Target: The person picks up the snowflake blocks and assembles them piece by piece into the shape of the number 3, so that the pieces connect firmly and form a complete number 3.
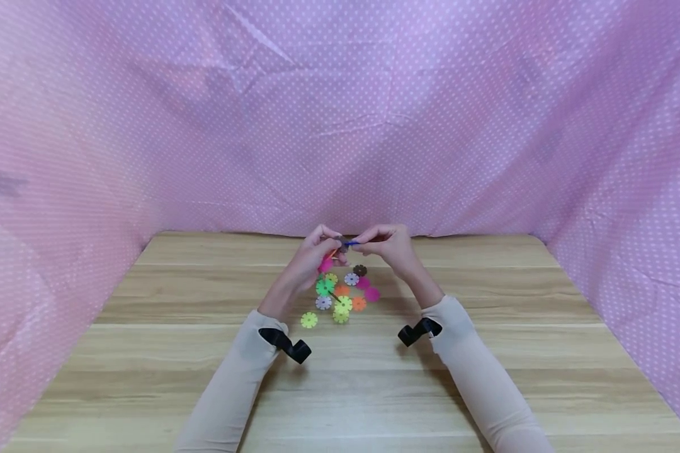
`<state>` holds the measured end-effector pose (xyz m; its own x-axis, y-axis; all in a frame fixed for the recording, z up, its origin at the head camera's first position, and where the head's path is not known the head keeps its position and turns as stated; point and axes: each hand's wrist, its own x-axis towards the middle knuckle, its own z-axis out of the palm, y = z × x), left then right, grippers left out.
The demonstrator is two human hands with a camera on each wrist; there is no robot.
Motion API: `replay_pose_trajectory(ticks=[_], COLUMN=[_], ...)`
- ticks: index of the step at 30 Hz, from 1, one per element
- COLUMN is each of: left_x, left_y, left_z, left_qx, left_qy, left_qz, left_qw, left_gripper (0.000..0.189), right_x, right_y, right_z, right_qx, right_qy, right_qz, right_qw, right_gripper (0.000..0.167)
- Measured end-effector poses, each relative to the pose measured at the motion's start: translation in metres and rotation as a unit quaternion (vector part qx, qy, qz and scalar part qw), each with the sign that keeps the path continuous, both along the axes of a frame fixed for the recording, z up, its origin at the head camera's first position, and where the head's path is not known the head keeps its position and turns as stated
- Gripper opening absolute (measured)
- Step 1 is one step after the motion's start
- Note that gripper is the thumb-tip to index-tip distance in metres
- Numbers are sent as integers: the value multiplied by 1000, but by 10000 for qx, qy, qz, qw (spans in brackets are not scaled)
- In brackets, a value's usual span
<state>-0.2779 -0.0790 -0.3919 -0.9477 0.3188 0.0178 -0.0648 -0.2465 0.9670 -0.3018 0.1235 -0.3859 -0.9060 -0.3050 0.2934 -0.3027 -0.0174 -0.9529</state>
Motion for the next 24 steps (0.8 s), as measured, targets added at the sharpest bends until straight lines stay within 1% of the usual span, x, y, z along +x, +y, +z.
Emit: replay_pose_trajectory(ticks=[3, 6, 11, 14, 15, 17, 20, 22, 24], left_x=[0, 1, -1, -2, -2, -3, -5, -5, -6], left_y=[-1, -1, -1, -2, -2, -5, -10, -15, -21], left_z=[0, -1, -2, -3, -4, -5, -5, -4, -3], left_qx=[-65, -111, -168, -300, -349, -447, -499, -497, -428], left_qy=[18, 76, 46, -55, -85, -136, -158, -165, -181], left_qz=[-51, -26, 116, 205, 209, 211, 243, 345, 452], left_qw=[10000, 9999, 9998, 9993, 9991, 9987, 9983, 9980, 9979], left_gripper=[9, 8, 8, 9, 10, 12, 14, 15, 15], right_x=[0, 1, 1, 1, 2, 3, 2, 1, -1], right_y=[1, 0, -3, -3, -2, -1, 4, 8, 11], right_z=[1, 1, -2, -4, -4, -3, 0, 4, 8], right_qx=[7, 34, -112, -4, 118, 349, 661, 851, 1069], right_qy=[-37, 18, 89, -2, -43, -131, -246, -317, -367], right_qz=[18, -27, 65, 135, 126, 143, 215, 272, 297], right_qw=[10000, 10000, 9999, 9999, 9998, 9992, 9973, 9955, 9932], right_gripper=[18, 14, 8, 6, 6, 12, 28, 38, 42])
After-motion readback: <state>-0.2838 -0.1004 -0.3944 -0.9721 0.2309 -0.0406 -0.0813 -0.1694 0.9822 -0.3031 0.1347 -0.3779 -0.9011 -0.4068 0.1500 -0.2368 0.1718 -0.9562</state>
